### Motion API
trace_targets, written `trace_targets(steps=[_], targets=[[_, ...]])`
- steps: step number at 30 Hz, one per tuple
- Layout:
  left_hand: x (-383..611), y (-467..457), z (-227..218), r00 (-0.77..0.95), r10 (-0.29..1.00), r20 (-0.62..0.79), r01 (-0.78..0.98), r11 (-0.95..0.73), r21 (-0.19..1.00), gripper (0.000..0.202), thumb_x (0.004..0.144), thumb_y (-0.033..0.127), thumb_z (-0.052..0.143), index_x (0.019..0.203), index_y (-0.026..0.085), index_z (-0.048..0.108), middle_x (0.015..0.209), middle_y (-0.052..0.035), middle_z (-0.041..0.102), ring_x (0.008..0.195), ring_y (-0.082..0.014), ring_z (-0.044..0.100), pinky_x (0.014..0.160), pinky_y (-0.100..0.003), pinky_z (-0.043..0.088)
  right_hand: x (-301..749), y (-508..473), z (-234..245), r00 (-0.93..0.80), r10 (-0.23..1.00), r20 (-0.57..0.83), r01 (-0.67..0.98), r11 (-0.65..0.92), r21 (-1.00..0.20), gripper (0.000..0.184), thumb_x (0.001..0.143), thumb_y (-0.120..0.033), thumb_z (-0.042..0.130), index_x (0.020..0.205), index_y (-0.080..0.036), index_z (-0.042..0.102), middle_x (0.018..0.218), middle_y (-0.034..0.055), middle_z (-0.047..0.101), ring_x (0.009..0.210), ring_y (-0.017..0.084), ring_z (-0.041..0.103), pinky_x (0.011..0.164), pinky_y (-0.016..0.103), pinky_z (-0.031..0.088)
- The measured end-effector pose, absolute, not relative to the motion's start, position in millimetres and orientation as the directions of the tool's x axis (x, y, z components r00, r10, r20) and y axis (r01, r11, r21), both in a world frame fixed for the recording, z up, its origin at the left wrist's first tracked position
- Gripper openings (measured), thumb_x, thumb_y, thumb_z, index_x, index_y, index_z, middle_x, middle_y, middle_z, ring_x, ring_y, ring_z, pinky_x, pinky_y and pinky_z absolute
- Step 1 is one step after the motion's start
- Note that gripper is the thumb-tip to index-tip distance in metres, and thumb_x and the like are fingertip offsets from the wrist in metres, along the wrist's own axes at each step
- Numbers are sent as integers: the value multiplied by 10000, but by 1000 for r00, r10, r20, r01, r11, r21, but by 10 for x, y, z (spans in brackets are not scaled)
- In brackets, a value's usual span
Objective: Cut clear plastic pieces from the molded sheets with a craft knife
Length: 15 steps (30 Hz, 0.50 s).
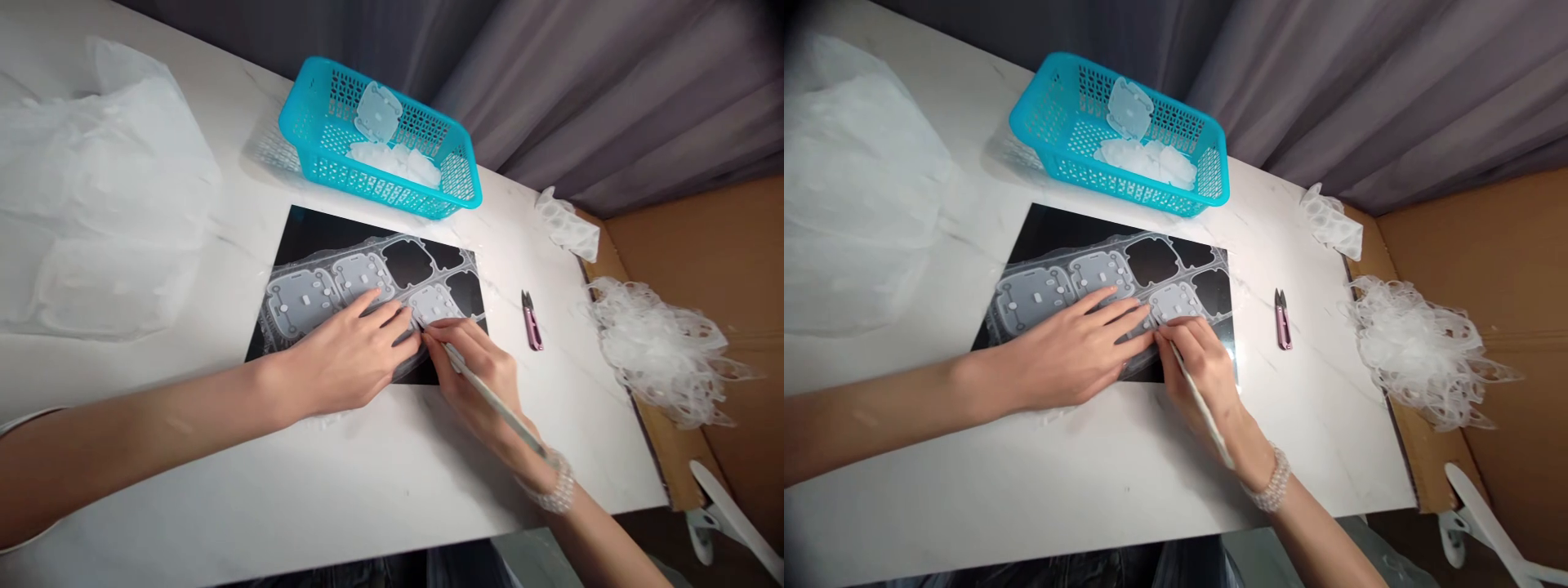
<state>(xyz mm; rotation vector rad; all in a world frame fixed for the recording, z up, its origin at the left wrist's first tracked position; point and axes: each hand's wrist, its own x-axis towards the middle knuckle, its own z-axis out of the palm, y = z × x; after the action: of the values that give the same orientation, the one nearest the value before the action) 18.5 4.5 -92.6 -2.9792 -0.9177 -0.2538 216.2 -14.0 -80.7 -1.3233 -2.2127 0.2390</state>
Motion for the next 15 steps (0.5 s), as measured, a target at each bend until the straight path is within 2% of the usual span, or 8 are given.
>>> trace_targets(steps=[2, 5, 8, 11, 15], targets=[[184, 41, -932, 814, 558, 160, 561, -827, 30, 392, 951, 225, 385, 1289, 104, 543, 1398, -186, 526, 1287, -326, 478, 1096, -510, 321, 2147, -113, -898, -402, 806, 435, 742, 565, -361, 113, 915, -88, 553, 914, -172, 628, 900, 87, 691, 903, 194, 666, 782, 330, 566], [182, 39, -951, 808, 564, 173, 568, -822, 29, 409, 967, 243, 355, 1302, 90, 532, 1397, -181, 530, 1293, -323, 463, 1097, -518, 317, 2153, -80, -965, -413, 795, 445, 738, 578, -349, 122, 925, -88, 540, 950, -181, 617, 923, 89, 680, 925, 196, 664, 797, 340, 577], [179, 43, -964, 804, 570, 170, 574, -818, 28, 446, 981, 261, 316, 1331, 67, 513, 1399, -176, 534, 1308, -316, 445, 1104, -525, 307, 2184, -59, -969, -415, 815, 404, 745, 559, -364, 143, 948, -107, 510, 1014, -173, 619, 1024, 109, 659, 941, 185, 657, 835, 339, 578], [178, 40, -982, 802, 575, 164, 581, -814, 15, 453, 986, 271, 304, 1331, 78, 525, 1399, -166, 543, 1322, -308, 442, 1108, -521, 306, 2205, -35, -928, -490, 799, 348, 711, 598, -371, 213, 970, -114, 462, 1126, -149, 603, 1139, 134, 651, 1049, 205, 625, 924, 366, 556], [191, 12, -1052, 788, 587, 187, 600, -800, -15, 461, 984, 284, 331, 1349, 86, 532, 1449, -172, 502, 1372, -296, 409, 1126, -490, 297, 2160, -18, -809, -615, 754, 230, 704, 657, -270, 247, 973, -119, 436, 1147, -104, 611, 1088, 166, 690, 1058, 258, 612, 884, 416, 573]])
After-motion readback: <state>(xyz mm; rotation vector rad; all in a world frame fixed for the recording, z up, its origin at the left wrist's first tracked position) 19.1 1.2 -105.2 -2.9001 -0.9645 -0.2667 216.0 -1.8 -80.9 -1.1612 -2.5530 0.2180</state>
